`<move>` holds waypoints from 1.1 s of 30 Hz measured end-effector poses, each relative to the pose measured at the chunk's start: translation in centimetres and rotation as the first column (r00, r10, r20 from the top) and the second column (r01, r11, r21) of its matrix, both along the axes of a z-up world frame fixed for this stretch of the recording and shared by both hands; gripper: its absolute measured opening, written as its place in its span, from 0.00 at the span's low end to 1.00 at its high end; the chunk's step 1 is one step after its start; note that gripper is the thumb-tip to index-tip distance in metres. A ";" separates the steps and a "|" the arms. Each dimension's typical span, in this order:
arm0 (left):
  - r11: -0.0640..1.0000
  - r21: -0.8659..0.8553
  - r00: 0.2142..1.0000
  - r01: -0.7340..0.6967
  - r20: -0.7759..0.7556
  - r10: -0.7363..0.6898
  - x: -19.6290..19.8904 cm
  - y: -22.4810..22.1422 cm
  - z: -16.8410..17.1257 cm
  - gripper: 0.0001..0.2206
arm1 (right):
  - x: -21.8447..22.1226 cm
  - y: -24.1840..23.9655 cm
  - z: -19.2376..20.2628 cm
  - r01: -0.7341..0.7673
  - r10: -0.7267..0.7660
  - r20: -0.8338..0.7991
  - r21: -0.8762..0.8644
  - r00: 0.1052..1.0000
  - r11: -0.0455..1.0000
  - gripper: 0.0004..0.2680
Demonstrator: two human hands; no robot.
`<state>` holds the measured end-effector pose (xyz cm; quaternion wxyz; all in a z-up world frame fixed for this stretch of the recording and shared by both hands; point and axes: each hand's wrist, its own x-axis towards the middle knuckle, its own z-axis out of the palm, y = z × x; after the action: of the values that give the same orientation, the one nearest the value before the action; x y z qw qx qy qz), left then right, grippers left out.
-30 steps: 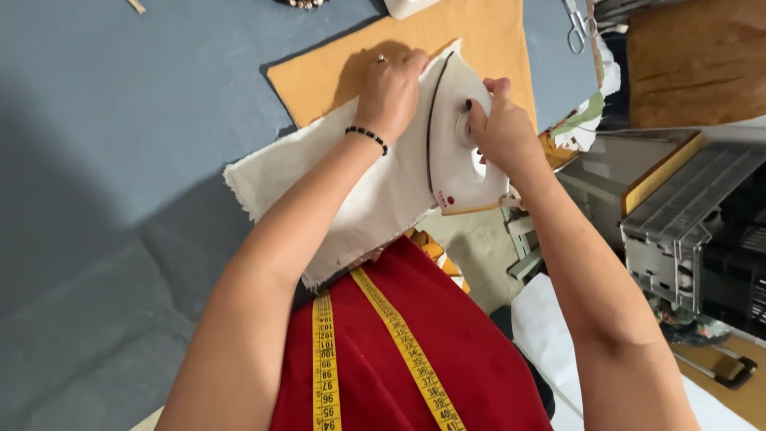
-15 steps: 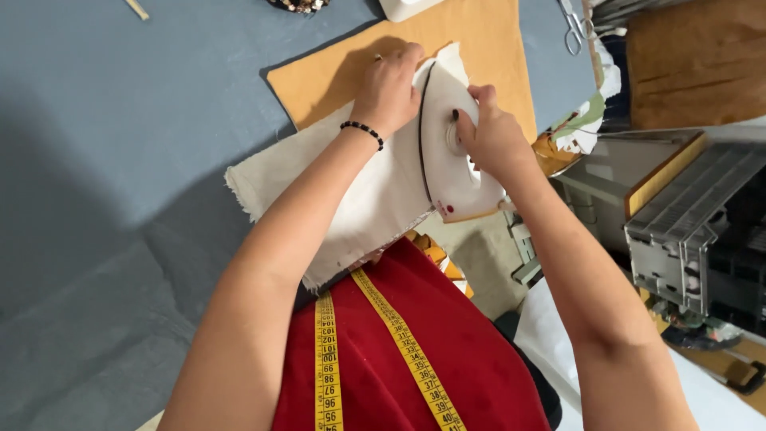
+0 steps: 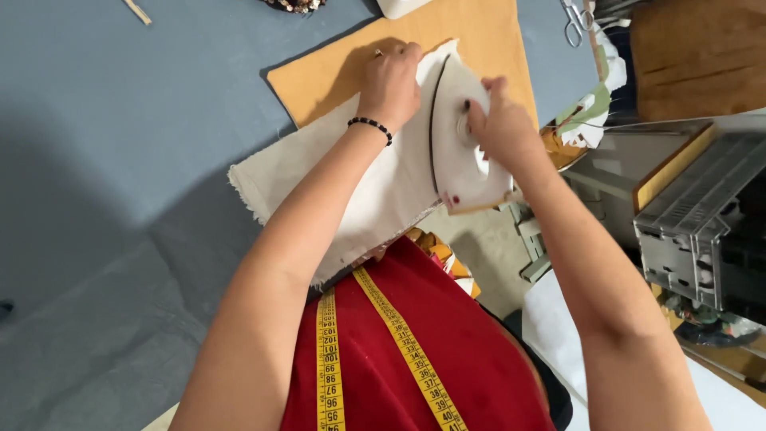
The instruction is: Applying a gold foil transfer to fabric using a hand iron and a butterfly-shaped template.
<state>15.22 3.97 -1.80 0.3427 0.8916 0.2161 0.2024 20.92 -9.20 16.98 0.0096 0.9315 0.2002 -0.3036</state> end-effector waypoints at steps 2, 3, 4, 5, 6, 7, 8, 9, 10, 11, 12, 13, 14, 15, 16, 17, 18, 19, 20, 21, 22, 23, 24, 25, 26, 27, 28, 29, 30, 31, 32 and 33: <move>0.999 0.022 0.999 -0.028 -0.017 0.028 0.4 0.2 -0.2 0.12 | -0.3 -0.6 -0.2 -0.064 0.064 -0.005 0.000 0.998 0.998 0.14; 1.000 -0.011 0.999 -0.015 -0.038 0.014 0.4 0.3 0.0 0.12 | -0.6 -0.6 0.2 -0.050 0.050 -0.011 -0.005 0.999 0.999 0.15; 0.999 -0.042 0.998 0.002 -0.057 -0.004 0.4 0.4 0.2 0.11 | -1.0 -0.7 0.6 -0.031 0.031 -0.017 -0.007 0.999 0.999 0.15; 0.999 -0.040 0.998 0.003 -0.059 -0.005 0.1 0.3 0.2 0.11 | -0.2 -0.2 0.2 -0.030 0.030 -0.018 -0.005 0.999 1.000 0.15; 0.998 -0.051 0.996 0.020 -0.089 -0.024 0.1 0.4 0.5 0.11 | 0.7 0.3 0.1 -0.020 0.020 -0.006 -0.003 1.000 1.000 0.15; 0.997 -0.062 0.992 0.036 -0.120 -0.043 0.3 0.4 0.8 0.12 | 1.6 0.6 0.0 -0.009 0.009 0.005 0.000 1.000 1.000 0.15; 0.997 -0.060 0.992 0.041 -0.119 -0.048 0.3 0.3 0.6 0.12 | 1.6 0.5 -0.2 -0.004 0.004 0.006 0.002 1.000 1.000 0.15; 0.996 -0.072 0.993 0.045 -0.109 -0.053 0.4 0.3 0.4 0.14 | 1.5 0.3 -0.4 0.006 -0.006 -0.003 -0.004 1.000 1.000 0.15; 0.996 -0.084 0.994 0.042 -0.099 -0.050 0.7 0.5 0.0 0.17 | 1.7 0.6 -0.7 0.010 -0.010 -0.012 -0.010 1.000 1.000 0.15; 0.996 -0.081 0.994 0.040 -0.098 -0.048 0.8 0.9 0.6 0.17 | 1.6 -0.7 -1.7 0.008 -0.008 -0.011 -0.007 1.000 1.000 0.15; 0.991 -0.124 0.994 0.052 -0.086 -0.063 0.4 1.0 1.0 0.16 | 1.3 -2.3 -2.8 -0.123 0.123 0.007 0.068 0.992 0.990 0.17; 0.984 -0.166 0.994 0.063 -0.073 -0.076 0.0 1.0 1.3 0.15 | 0.9 -3.9 -3.9 -0.251 0.249 0.034 0.141 0.968 0.958 0.18; 0.984 -0.167 0.994 0.067 -0.077 -0.081 0.0 0.9 0.8 0.15 | 1.3 -3.4 -3.8 -0.247 0.245 0.030 0.141 0.969 0.959 0.18; 0.985 -0.159 0.994 0.073 -0.066 -0.084 -0.2 0.7 0.4 0.16 | 1.7 -3.0 -3.7 -0.215 0.214 0.025 0.104 0.977 0.971 0.18; 0.987 -0.142 0.995 0.080 -0.045 -0.088 0.1 0.9 0.3 0.18 | 2.4 -2.3 -3.4 -0.184 0.182 0.034 0.073 0.983 0.980 0.18; 0.987 -0.134 0.995 0.085 -0.039 -0.091 0.4 1.0 0.6 0.18 | 1.7 -1.1 -1.9 -0.181 0.178 0.042 0.079 0.983 0.980 0.18; 0.986 -0.144 0.995 0.079 -0.047 -0.087 0.2 1.0 0.7 0.17 | 0.9 0.1 -0.6 -0.101 0.101 0.007 0.033 0.995 0.994 0.17; 0.985 -0.154 0.995 0.073 -0.055 -0.082 0.1 0.9 0.8 0.16 | 0.1 1.2 0.6 -0.022 0.022 -0.024 -0.017 0.999 1.000 0.17; 0.984 -0.156 0.994 0.081 -0.057 -0.091 -0.1 0.8 1.0 0.16 | 0.2 -0.6 -1.4 -0.014 0.013 -0.026 -0.018 1.000 1.000 0.17; 0.982 -0.165 0.992 0.088 -0.075 -0.101 -0.2 0.8 1.2 0.16 | 0.5 -2.5 -3.4 -0.160 0.160 0.012 0.063 0.987 0.985 0.18; 0.982 -0.167 0.990 0.089 -0.089 -0.105 -0.2 1.2 1.6 0.16 | 0.9 -3.9 -5.4 -0.311 0.304 0.066 0.143 0.950 0.940 0.19; 0.983 -0.161 0.990 0.093 -0.089 -0.108 0.3 1.5 1.5 0.16 | 2.0 -3.6 -5.5 -0.308 0.301 0.069 0.148 0.951 0.940 0.19; 0.978 -0.183 0.990 0.099 -0.080 -0.116 0.3 1.6 1.2 0.16 | 2.5 -3.7 -5.8 -0.260 0.255 0.065 0.094 0.965 0.961 0.19; 0.973 -0.206 0.990 0.106 -0.071 -0.123 0.1 1.6 1.0 0.17 | 2.9 -3.7 -6.1 -0.212 0.209 0.063 0.040 0.976 0.977 0.19; 0.973 -0.208 0.990 0.104 -0.072 -0.122 -0.1 1.4 1.3 0.17 | 2.7 -2.9 -4.7 -0.213 0.211 0.061 0.038 0.976 0.976 0.19; 0.975 -0.199 0.990 0.100 -0.081 -0.118 -0.2 1.2 1.6 0.17 | 2.5 -2.1 -3.2 -0.157 0.157 0.051 0.014 0.986 0.987 0.17; 0.979 -0.184 0.990 0.090 -0.092 -0.108 -0.3 1.4 2.0 0.16 | 2.4 -0.9 -1.7 -0.108 0.108 0.043 -0.004 0.993 0.994 0.16; 0.980 -0.180 0.991 0.082 -0.094 -0.100 -0.5 1.8 1.7 0.16 | 2.1 -1.2 -3.5 -0.116 0.115 0.042 0.001 0.992 0.993 0.16; 0.977 -0.188 0.990 0.099 -0.084 -0.116 -0.2 1.7 1.3 0.17 | 1.9 -2.0 -5.3 -0.104 0.104 0.033 -0.010 0.994 0.995 0.21; 0.974 -0.195 0.988 0.116 -0.075 -0.132 0.2 1.7 1.0 0.17 | 1.8 -2.9 -7.0 -0.092 0.093 0.024 -0.022 0.995 0.995 0.27; 0.974 -0.196 0.988 0.117 -0.075 -0.134 0.5 1.8 1.0 0.17 | 1.9 -2.8 -6.4 -0.091 0.092 0.024 -0.022 0.995 0.996 0.27; 0.967 -0.226 0.988 0.117 -0.067 -0.136 0.6 1.9 1.1 0.16 | 1.8 -2.8 -5.8 -0.190 0.189 0.026 0.022 0.982 0.982 0.24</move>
<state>15.84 5.91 -0.70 0.4430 0.8673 0.1938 0.1181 22.75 -11.98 11.17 0.0294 0.9118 0.2916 -0.2876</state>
